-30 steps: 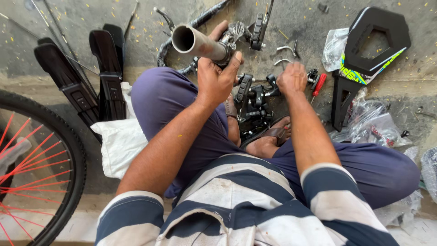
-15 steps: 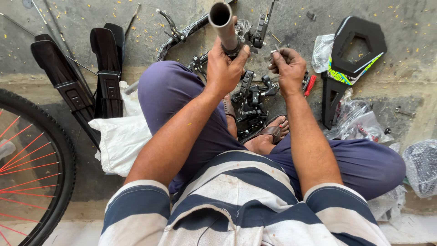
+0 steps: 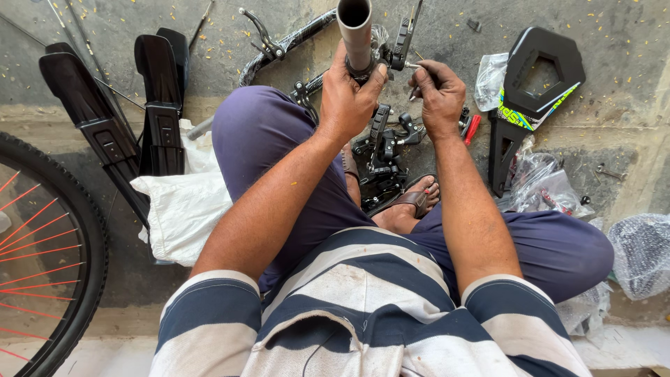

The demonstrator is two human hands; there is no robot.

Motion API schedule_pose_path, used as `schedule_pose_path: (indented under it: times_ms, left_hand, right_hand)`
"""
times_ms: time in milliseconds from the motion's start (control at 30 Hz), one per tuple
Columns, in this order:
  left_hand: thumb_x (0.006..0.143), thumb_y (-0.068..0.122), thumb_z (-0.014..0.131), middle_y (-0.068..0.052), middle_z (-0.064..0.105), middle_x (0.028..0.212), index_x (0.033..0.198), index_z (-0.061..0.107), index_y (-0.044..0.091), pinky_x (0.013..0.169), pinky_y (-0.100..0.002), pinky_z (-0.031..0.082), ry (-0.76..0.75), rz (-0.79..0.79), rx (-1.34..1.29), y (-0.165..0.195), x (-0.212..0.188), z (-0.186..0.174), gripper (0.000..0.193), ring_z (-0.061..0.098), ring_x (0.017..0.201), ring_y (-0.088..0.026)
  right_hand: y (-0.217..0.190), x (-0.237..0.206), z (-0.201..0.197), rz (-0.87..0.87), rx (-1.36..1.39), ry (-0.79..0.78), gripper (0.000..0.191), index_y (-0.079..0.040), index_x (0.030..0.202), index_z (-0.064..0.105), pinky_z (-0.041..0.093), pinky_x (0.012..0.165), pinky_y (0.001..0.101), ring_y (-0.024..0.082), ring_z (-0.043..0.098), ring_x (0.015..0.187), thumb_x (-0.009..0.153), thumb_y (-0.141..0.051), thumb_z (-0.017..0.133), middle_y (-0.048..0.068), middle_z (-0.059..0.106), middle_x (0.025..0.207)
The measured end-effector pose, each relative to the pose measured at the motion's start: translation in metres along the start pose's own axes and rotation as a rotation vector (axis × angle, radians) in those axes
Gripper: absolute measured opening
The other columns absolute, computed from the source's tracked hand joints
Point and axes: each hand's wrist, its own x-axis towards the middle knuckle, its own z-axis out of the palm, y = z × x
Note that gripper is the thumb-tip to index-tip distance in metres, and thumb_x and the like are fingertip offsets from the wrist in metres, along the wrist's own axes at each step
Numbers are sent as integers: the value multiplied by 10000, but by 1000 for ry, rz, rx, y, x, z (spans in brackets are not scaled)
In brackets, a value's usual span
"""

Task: The person sits on the floor assembling a bicycle handlebar. They unwrap plastic packaging from parts, fit components onto the handlebar, hold a metal pipe over the bar while working on it, and pick small parts and tools from the floor and a nearby workbench.

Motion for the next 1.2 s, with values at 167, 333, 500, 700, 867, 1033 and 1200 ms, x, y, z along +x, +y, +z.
schedule_pose_path:
  times_ms: [167,333,500,700,867,1033,1200]
  left_hand:
    - [1034,168,708,-85,763,974,1362,504,28,666,-277,597,-1,68,24,-2,-1,-1,411,728,789,-94]
    - [1028,170,705,-80,768,961,1363,497,28,648,-278,601,-3,45,4,-1,-1,0,419,732,773,-88]
    - [1028,163,709,-87,769,963,1370,490,30,654,-271,601,2,65,35,-2,-1,-1,427,736,774,-85]
    - [1031,159,708,-89,761,960,1372,491,30,616,-267,590,-1,57,0,-2,-1,1,425,720,744,-80]
    - [1004,140,708,-59,755,863,1347,519,22,564,-270,557,10,0,-7,5,-2,-1,409,686,646,-75]
    - [991,138,724,-34,708,785,1372,494,33,539,-265,517,11,-10,19,7,-2,-1,457,638,613,-56]
    - [1007,134,730,-34,742,884,1355,509,42,600,-261,550,29,54,12,6,-2,2,422,655,675,-51]
  right_hand:
    - [2,2,-2,-122,-30,-35,138,-38,1153,741,554,840,240,96,659,943,1022,-66,777,23,717,1054]
    - [-1,5,-7,-302,-109,-109,124,-23,1148,728,552,999,277,136,651,1174,1029,-30,761,46,674,1231]
    - [-3,4,-9,-340,-256,-102,113,-9,1144,734,554,876,276,140,669,1030,1035,-27,756,61,706,1095]
    - [0,7,-3,-196,-233,-56,115,-10,1130,737,570,724,248,122,704,836,1049,-92,734,54,739,927]
    - [0,-17,9,-12,-178,-60,366,-64,1383,569,602,727,257,120,736,819,1089,-268,646,55,762,919]
    - [-13,-42,8,-138,-50,-75,649,-125,1581,299,550,761,275,128,689,843,1111,-503,537,74,750,978]
    - [-10,24,-1,-107,-169,16,576,-98,1544,424,488,836,274,113,594,918,1160,-525,473,81,758,1094]
